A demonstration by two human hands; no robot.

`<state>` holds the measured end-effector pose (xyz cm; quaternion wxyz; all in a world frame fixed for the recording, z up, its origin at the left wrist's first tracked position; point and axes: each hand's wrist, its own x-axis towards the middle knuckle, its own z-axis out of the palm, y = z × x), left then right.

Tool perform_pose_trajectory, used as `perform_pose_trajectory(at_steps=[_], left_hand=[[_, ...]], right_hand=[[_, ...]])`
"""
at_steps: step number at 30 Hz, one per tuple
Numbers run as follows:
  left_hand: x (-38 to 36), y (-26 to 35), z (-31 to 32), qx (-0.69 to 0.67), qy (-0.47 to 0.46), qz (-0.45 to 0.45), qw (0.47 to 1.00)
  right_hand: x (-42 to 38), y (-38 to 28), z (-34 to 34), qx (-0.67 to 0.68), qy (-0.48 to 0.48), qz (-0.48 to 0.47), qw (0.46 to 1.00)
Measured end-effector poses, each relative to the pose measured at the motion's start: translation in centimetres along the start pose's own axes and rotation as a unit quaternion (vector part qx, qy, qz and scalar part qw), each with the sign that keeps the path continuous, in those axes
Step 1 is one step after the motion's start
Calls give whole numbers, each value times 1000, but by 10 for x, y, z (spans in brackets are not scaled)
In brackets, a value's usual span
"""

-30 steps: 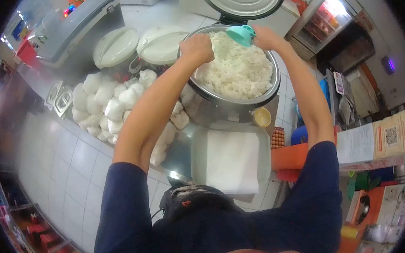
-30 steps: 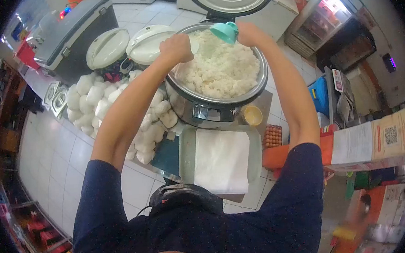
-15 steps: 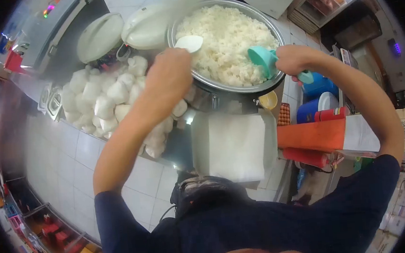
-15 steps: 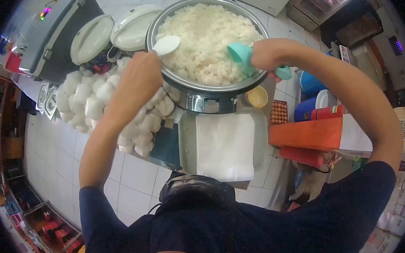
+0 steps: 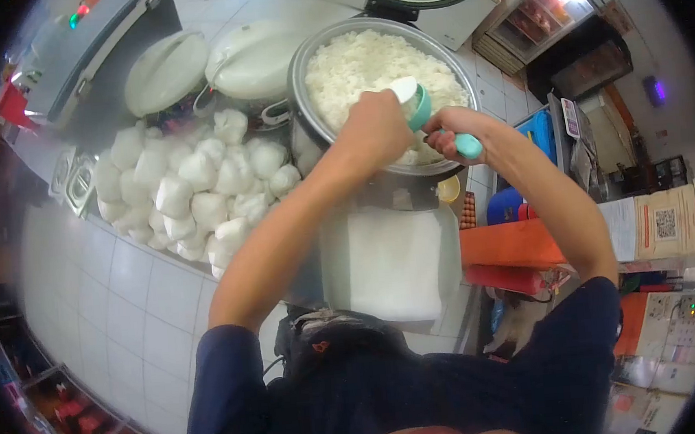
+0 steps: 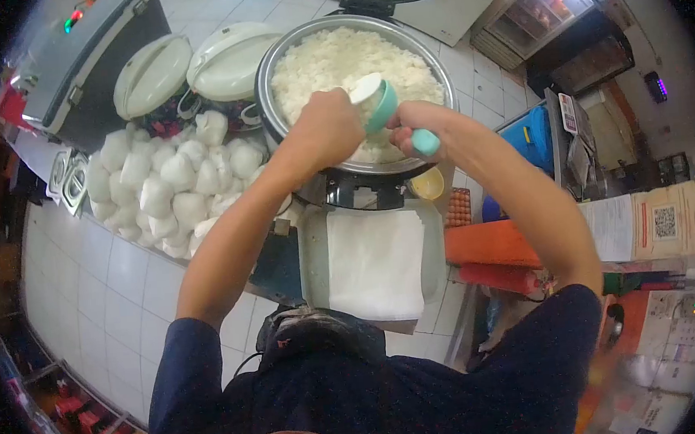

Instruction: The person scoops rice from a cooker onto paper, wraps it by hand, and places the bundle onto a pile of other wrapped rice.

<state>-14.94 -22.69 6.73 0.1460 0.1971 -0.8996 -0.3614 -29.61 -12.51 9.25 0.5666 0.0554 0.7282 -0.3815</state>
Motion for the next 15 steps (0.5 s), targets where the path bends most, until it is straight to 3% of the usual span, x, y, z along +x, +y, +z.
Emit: perform_pose_trajectory(at_steps=[3, 6, 9, 11, 15], left_hand=[[15, -9, 3, -68, 29, -55, 996], [11, -11, -19, -102, 172, 23, 980], [7, 2, 3, -136, 222, 73, 963], [10, 1, 6, -106, 193, 92, 971], [15, -2, 8, -100, 184, 110, 972]], right_hand=[[4, 3, -11, 71, -20, -12, 997], [-1, -9, -23, 122, -97, -73, 985], [-1, -8, -10, 121, -123, -127, 977], [-1, -9, 12, 60, -53, -247, 966], [2, -7, 19, 14, 14, -287, 958]])
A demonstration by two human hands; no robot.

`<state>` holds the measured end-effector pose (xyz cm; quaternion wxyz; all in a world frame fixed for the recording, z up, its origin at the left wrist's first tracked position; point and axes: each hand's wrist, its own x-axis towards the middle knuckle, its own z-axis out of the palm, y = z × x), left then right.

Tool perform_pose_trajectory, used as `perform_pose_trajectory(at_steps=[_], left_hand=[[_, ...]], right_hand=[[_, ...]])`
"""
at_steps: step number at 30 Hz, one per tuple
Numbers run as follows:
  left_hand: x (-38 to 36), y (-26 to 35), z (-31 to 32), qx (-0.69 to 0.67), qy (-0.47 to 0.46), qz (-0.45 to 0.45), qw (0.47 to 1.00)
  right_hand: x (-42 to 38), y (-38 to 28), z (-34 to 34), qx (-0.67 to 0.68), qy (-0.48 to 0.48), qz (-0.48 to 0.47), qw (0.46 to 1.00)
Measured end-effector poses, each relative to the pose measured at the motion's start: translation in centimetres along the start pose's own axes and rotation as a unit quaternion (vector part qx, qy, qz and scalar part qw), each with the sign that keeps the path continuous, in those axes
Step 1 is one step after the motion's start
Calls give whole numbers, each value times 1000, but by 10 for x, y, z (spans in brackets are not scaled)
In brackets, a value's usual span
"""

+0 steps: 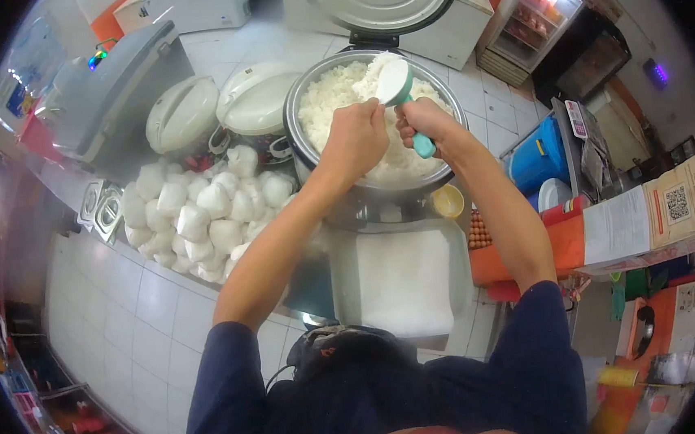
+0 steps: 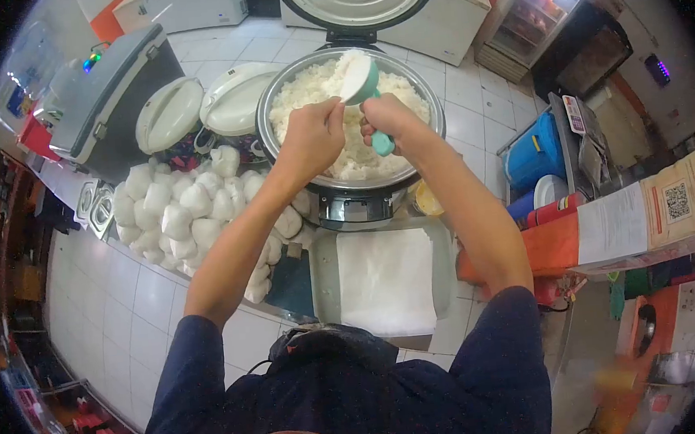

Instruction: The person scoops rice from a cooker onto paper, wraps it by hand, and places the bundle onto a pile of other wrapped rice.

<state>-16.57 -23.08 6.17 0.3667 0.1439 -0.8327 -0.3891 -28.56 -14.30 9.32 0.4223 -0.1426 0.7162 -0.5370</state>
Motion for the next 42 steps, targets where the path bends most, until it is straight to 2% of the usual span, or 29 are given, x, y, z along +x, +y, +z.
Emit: perform_pose_trajectory(at_steps=[2, 4, 6, 8, 10, 12, 14, 16, 18, 20, 22, 23, 24, 26, 29, 32, 33, 35, 36, 38, 40, 42], left_hand=[[8, -9, 5, 8, 12, 29, 999], [28, -17, 9, 98, 3, 61, 993], [43, -21, 7, 109, -14, 39, 993], [46, -27, 4, 154, -72, -6, 985], [33, -22, 1, 133, -59, 15, 989], [14, -4, 1, 116, -45, 36, 992], [-8, 17, -7, 96, -47, 43, 993], [-4, -5, -6, 107, -29, 33, 993], [6, -9, -16, 135, -55, -57, 988], [-3, 5, -18, 128, -29, -9, 991], [-19, 27, -8, 48, -40, 103, 993], [-17, 29, -5, 70, -50, 118, 989], [-14, 27, -2, 70, -47, 111, 990], [2, 17, 6, 67, -34, 110, 991], [21, 10, 17, 139, -31, 67, 988], [20, 3, 16, 169, -40, 73, 982], [12, 10, 14, 169, -47, 77, 982], [-7, 28, 5, 172, -86, -23, 981], [-4, 22, 2, 175, -96, -18, 980], [0, -1, -7, 236, -125, -62, 962], [5, -4, -28, 314, -143, -2, 939], [21, -44, -31, 362, -76, 60, 927]], right_hand=[[0, 2, 1, 9, -2, -7, 1000], [-2, 11, -4, 19, 1, -7, 1000], [3, 10, -15, 97, -43, 30, 994], [8, 16, -25, 132, -52, 44, 989], [12, 18, -33, 222, -88, 81, 968], [6, 12, -39, 247, -84, 80, 962], [0, 13, -41, 233, -88, 89, 964], [4, 24, -44, 252, -99, 94, 958], [4, 24, -44, 265, -110, 86, 954], [-3, 24, -41, 196, -80, 40, 977], [-13, 25, -34, 146, -65, 2, 987], [-20, 22, -28, 103, -42, -25, 993], [-26, 22, -22, 59, -21, -49, 997], [-27, 26, -19, 57, -17, -61, 996], [-28, 28, -17, 115, -11, -53, 992], [-22, 34, -25, 175, -12, -36, 984], [-12, 37, -32, 222, -37, -20, 974], [-2, 40, -46, 283, -76, 12, 956], [-2, 41, -51, 293, -73, 11, 953], [-9, 50, -56, 403, -148, 57, 901], [-31, 55, -57, 441, -163, 61, 880], [-60, 64, -54, 431, -213, 1, 877]])
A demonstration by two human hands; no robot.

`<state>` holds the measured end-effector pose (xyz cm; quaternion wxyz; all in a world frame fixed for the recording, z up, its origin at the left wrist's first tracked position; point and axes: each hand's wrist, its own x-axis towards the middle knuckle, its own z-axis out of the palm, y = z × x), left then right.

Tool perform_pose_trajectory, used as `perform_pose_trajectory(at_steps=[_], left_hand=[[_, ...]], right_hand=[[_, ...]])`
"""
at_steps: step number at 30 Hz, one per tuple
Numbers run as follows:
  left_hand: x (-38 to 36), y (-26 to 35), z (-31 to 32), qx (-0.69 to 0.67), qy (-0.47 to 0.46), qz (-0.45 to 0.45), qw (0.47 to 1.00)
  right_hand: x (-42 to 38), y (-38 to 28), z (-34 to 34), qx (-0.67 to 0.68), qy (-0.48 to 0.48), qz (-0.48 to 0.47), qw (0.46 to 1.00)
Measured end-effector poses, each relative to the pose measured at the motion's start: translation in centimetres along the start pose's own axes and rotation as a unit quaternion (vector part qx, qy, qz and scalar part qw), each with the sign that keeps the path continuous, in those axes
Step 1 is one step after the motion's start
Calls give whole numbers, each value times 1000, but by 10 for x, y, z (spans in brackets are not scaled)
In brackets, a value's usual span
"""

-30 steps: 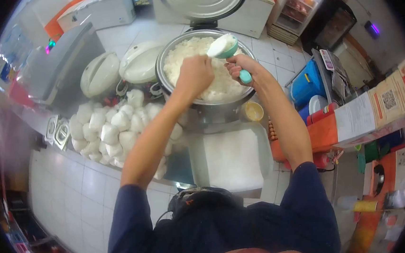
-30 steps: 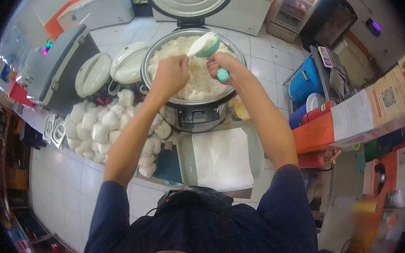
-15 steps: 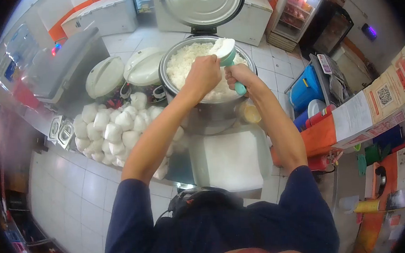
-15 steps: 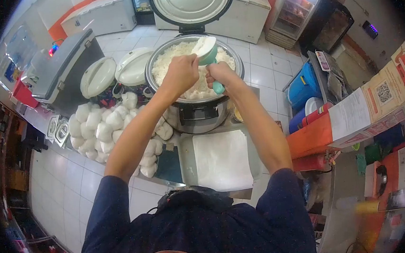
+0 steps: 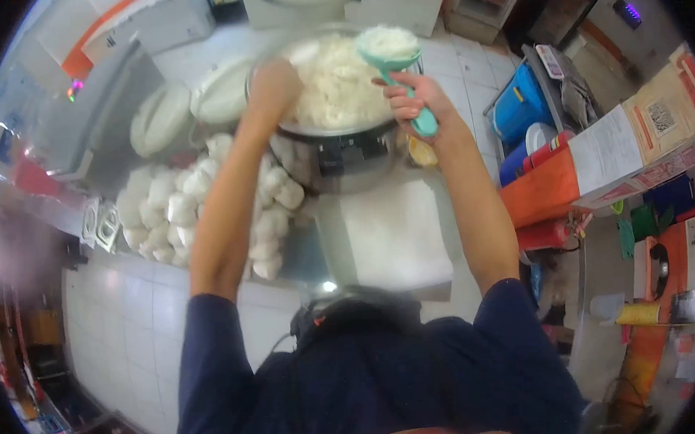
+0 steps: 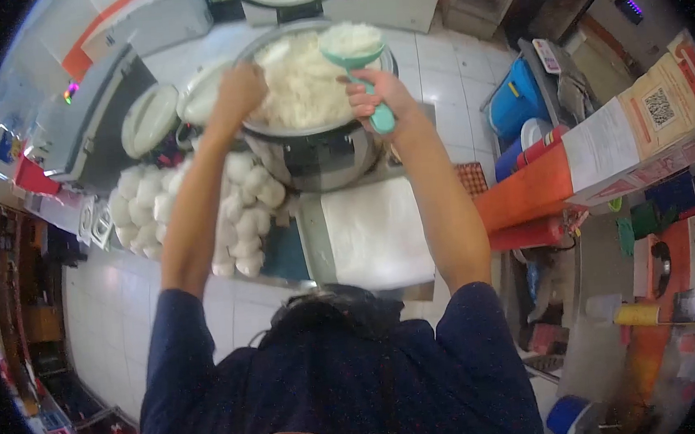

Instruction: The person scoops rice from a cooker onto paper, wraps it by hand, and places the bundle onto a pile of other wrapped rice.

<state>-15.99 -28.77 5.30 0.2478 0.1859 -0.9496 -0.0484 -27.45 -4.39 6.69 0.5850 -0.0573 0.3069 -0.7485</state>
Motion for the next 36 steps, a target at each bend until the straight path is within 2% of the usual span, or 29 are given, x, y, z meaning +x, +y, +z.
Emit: perform_pose_trajectory(at_steps=[1, 2, 3, 4, 6, 7, 8, 9, 10, 11, 12, 13, 14, 15, 16, 17, 19, 20, 21, 23, 24, 25, 26, 27, 28, 29, 30, 32, 36], left_hand=[[12, -16, 2, 27, -85, -46, 995], [16, -23, -2, 54, -177, -89, 979], [0, -20, -1, 137, -16, -81, 987], [-12, -14, -2, 217, 146, -66, 963], [-38, 17, -37, 37, 155, -104, 982], [-57, 22, -33, 25, 261, -36, 964], [-73, 28, -32, 15, 369, 33, 929], [-97, 40, -28, -51, 377, 50, 923], [-125, 55, -20, -117, 385, 65, 913], [-154, 64, -9, -173, 331, 91, 923], [-184, 74, 7, -231, 274, 118, 926], [-211, 86, 28, -279, 210, 94, 932], [-235, 94, 41, -325, 69, 71, 940], [-264, 101, 59, -380, -99, 11, 919], [-289, 104, 79, -427, -265, -42, 864], [-313, 106, 100, -399, -303, -23, 865], [-338, 106, 122, -369, -351, 21, 860], [-349, 110, 123, -366, -370, 43, 853], [-374, 112, 149, -375, -392, 46, 839], [-385, 111, 160, -374, -329, 134, 857], [-383, 113, 160, -357, -341, 132, 860], [-383, 115, 170, -327, -350, 149, 865], [-394, 116, 182, -357, -317, 115, 871], [-384, 125, 173, -282, -406, 37, 868], [-389, 125, 177, -250, -325, 24, 912], [-381, 125, 155, -245, -349, -7, 905], [-387, 128, 162, -236, -326, -26, 915], [-369, 136, 115, -279, -313, -34, 907], [-376, 147, 134, -320, -224, -46, 919]], right_hand=[[-13, 9, 1, 10, 16, 18, 1000], [-28, 19, -1, -19, -33, -39, 999], [-42, 32, -8, -47, -77, -96, 991], [-55, 44, -19, -68, -80, -128, 986], [-99, 84, -8, -131, 21, -256, 957], [-114, 107, -8, -129, 33, -243, 961], [-124, 130, -13, -247, 152, -337, 896], [-127, 147, -28, -359, 260, -419, 793], [-127, 170, -75, -540, 291, -476, 630], [-127, 197, -127, -689, 295, -506, 427], [-133, 221, -149, -746, 270, -464, 395], [-146, 245, -176, -804, 276, -231, 473], [-152, 250, -181, -806, 271, -227, 474], [-150, 248, -185, -815, 271, -164, 485], [-146, 248, -187, -818, 277, -103, 494], [-148, 235, -179, -742, 275, -220, 571], [-136, 205, -171, -765, 287, -409, 407], [-132, 188, -156, -722, 302, -437, 444], [-120, 159, -130, -708, 291, -510, 392], [-97, 116, -66, -561, 247, -487, 622], [-81, 96, -55, -536, 218, -459, 674], [-59, 70, -50, -569, 219, -419, 673], [-45, 54, -20, -606, 212, -358, 678], [-16, 27, -40, -651, 129, -395, 636], [28, -13, -92, -734, 78, -474, 481], [54, 15, -73, -707, 13, -489, 511], [80, 30, -82, -701, -42, -496, 511], [111, 47, -122, -700, -107, -511, 487], [19, 126, -203, -745, -156, -521, 387]])
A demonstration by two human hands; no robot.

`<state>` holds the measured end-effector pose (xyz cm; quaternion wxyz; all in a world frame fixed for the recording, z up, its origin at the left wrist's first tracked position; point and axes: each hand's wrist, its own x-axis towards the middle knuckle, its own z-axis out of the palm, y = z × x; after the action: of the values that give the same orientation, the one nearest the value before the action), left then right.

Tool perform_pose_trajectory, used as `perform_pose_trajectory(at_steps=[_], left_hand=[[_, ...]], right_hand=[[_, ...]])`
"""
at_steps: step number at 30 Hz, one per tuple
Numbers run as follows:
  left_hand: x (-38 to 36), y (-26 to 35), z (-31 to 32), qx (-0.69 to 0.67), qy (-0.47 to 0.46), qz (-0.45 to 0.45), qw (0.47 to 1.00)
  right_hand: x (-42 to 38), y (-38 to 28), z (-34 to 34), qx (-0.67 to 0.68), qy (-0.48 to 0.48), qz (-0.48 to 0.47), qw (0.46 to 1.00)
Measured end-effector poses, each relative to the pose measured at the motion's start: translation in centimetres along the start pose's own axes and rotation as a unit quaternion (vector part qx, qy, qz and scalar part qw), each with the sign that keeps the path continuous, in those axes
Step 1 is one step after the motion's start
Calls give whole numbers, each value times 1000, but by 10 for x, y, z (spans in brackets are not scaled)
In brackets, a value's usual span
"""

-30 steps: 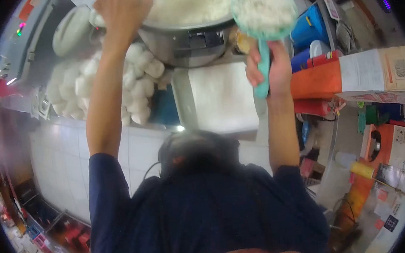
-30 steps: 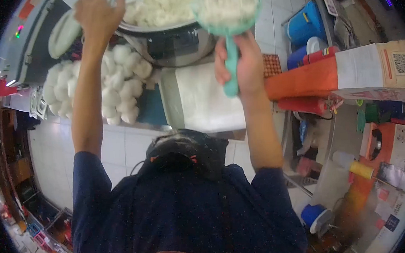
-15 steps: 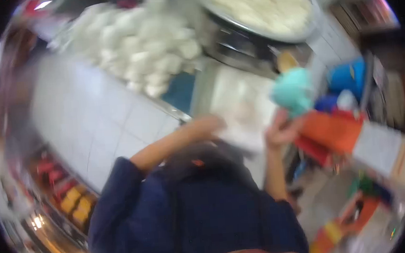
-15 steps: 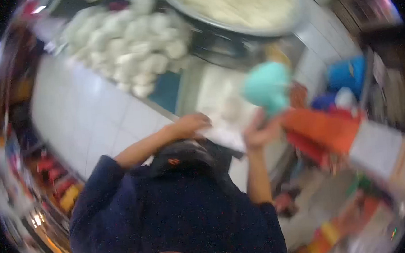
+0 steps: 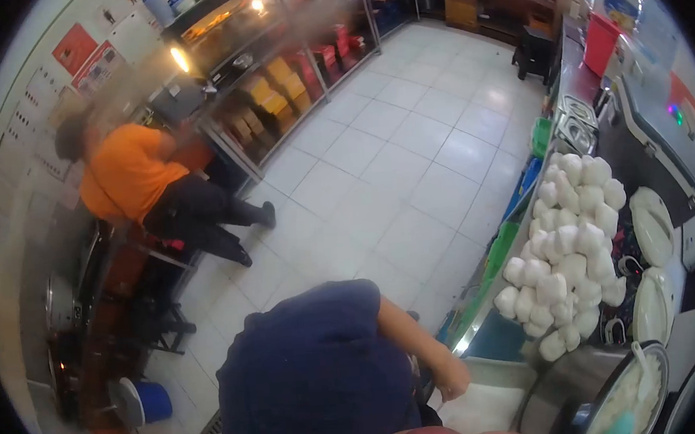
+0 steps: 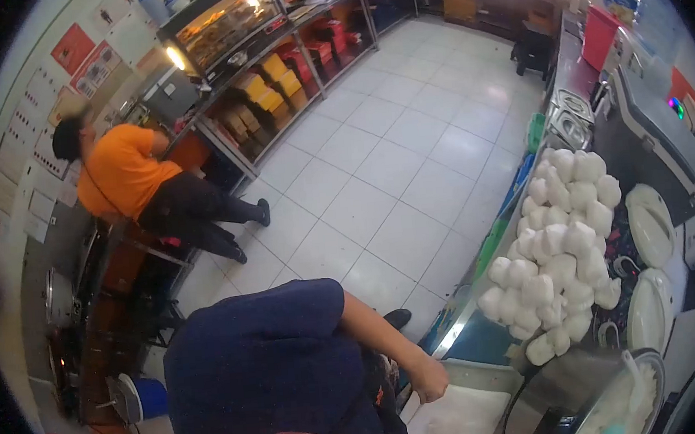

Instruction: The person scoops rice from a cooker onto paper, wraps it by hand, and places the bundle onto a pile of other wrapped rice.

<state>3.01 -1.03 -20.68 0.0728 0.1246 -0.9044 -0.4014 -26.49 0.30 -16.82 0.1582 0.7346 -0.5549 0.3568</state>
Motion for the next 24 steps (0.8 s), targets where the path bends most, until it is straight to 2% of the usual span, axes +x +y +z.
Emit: perform_pose_trajectory(at_steps=[1, 5, 6, 8, 13, 15, 16, 18, 21, 23, 24], left_hand=[[5, -8, 2, 22, 14, 3, 1000], [4, -17, 2, 41, 62, 39, 996], [3, -15, 1, 39, 57, 47, 996], [4, -4, -8, 25, 38, -8, 999], [9, 5, -6, 7, 27, 53, 998], [11, 7, -3, 86, -20, -34, 996], [9, 8, -4, 86, -21, -33, 996], [7, 14, -9, 53, 22, 25, 998], [3, 20, -14, 87, -3, 49, 995], [2, -18, 11, 106, 46, 131, 985], [-3, -31, 22, 151, 20, 147, 977]], right_hand=[[-67, -72, -19, -21, -9, -12, 1000], [-76, -80, -15, -14, -59, -14, 998], [-80, -87, -18, -15, -74, -7, 997], [-88, -101, -30, -21, -105, 10, 994], [-99, -131, -41, -18, -177, 37, 983], [-102, -138, -36, -11, -204, 45, 978], [-105, -143, -33, -4, -220, 49, 974], [-111, -148, -32, 5, -255, 60, 965], [-122, -157, -26, 17, -299, 87, 950], [-152, -167, -52, 3, -339, 144, 930], [-177, -177, -90, -26, -360, 198, 911]])
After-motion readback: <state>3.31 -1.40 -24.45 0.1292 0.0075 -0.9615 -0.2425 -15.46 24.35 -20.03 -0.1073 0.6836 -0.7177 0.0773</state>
